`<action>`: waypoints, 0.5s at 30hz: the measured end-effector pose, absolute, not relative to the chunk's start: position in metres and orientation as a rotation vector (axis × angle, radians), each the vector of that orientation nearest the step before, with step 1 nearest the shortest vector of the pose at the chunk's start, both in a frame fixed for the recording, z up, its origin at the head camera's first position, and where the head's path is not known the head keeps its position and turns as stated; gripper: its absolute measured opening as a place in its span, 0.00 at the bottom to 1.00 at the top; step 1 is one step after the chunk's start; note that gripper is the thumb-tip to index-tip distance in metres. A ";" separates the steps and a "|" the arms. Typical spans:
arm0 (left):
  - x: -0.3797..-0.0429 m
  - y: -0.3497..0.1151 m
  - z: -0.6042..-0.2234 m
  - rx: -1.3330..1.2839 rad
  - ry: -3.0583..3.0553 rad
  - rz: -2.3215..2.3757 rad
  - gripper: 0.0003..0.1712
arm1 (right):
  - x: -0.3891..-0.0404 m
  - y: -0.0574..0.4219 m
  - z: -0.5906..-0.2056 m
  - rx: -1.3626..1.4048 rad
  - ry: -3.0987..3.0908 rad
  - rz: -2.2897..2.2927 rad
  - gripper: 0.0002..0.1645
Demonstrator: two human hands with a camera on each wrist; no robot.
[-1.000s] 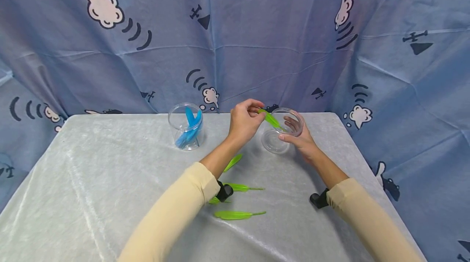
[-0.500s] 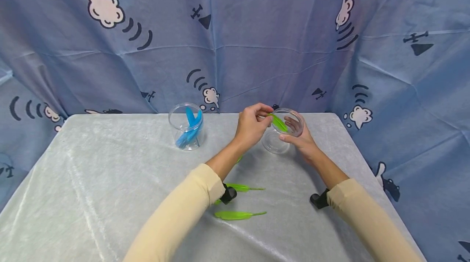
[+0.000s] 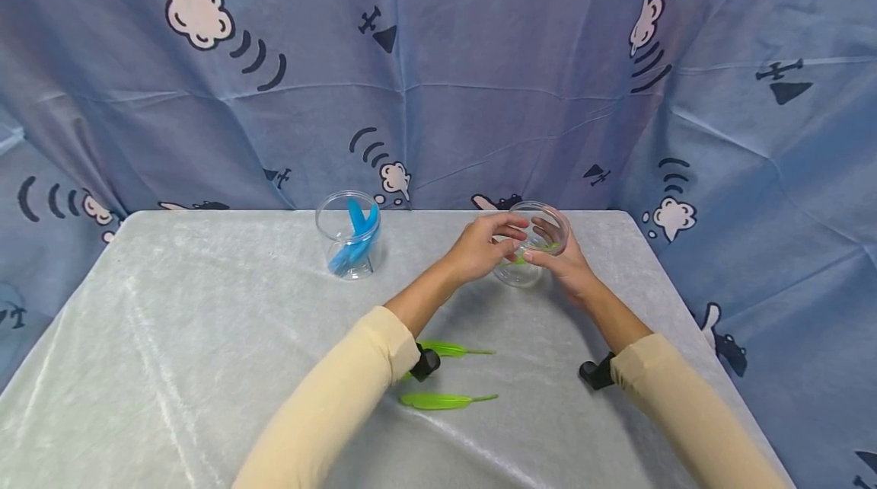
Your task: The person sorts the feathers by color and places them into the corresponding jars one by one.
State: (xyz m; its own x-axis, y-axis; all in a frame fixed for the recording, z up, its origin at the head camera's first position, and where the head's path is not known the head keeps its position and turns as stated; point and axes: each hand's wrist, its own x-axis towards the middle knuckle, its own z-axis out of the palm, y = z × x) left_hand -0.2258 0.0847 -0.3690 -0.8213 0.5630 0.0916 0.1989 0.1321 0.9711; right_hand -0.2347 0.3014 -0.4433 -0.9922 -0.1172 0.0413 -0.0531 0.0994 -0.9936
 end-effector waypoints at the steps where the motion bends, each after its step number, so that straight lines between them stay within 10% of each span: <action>1: -0.226 0.084 -0.369 0.749 2.118 1.736 0.21 | -0.235 0.301 -0.443 -0.172 2.297 -2.068 0.55; 15: -0.231 0.046 -0.388 0.747 2.248 1.592 0.19 | -0.236 0.301 -0.446 -0.154 2.258 -2.139 0.56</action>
State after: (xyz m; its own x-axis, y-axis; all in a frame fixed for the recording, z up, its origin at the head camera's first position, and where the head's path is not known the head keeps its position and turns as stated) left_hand -0.2312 0.0462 -0.3877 -0.8248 0.5619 0.0632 0.2462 0.2563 0.9347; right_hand -0.2361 0.3006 -0.4455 -0.9947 -0.0906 0.0484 -0.0533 0.0519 -0.9972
